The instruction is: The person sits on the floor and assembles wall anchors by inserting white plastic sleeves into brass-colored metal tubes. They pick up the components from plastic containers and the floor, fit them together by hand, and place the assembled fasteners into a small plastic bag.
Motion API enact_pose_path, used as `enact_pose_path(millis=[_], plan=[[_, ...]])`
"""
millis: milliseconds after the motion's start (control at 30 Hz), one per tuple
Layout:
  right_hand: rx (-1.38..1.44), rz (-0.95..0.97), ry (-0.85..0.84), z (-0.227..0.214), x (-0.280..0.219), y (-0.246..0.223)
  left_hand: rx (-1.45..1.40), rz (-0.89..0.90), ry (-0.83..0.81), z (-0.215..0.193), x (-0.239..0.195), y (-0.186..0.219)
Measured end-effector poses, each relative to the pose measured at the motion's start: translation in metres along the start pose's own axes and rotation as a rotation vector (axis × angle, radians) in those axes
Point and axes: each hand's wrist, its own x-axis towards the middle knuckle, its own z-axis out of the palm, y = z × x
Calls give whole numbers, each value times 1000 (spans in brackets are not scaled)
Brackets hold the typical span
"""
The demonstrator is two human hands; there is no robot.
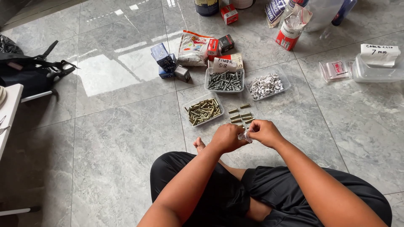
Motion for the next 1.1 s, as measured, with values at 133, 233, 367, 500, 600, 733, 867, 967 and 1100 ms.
enact_pose_path(millis=[133, 233, 367, 500, 600, 733, 867, 967, 1100], plan=[[-13, 1, -20, -3, -3, -8, -86, -56, -61, 0, 0, 3], [-20, 28, -20, 2, 11, 5, -195, -1, -22, -10, 1, 10], [-5, 3, -19, -2, 21, 16, -183, -73, -43, -8, 6, 6], [291, -23, -45, -21, -2, -11, -157, -149, -76, -2, 7, -5], [237, 19, 45, -32, -2, -11, -198, -185, -31, -16, 4, 1], [-84, 92, 159, -21, 7, 17, -262, -232, -28, -34, 0, 20], [-480, -39, 192, -6, 16, 44, -279, -273, -35, -15, 10, 4], [-607, -100, 122, -1, 14, 38, -301, -274, -9, -16, 11, 3], [-754, -127, 9, 4, 10, 29, -311, -233, 63, -16, 12, 2]])
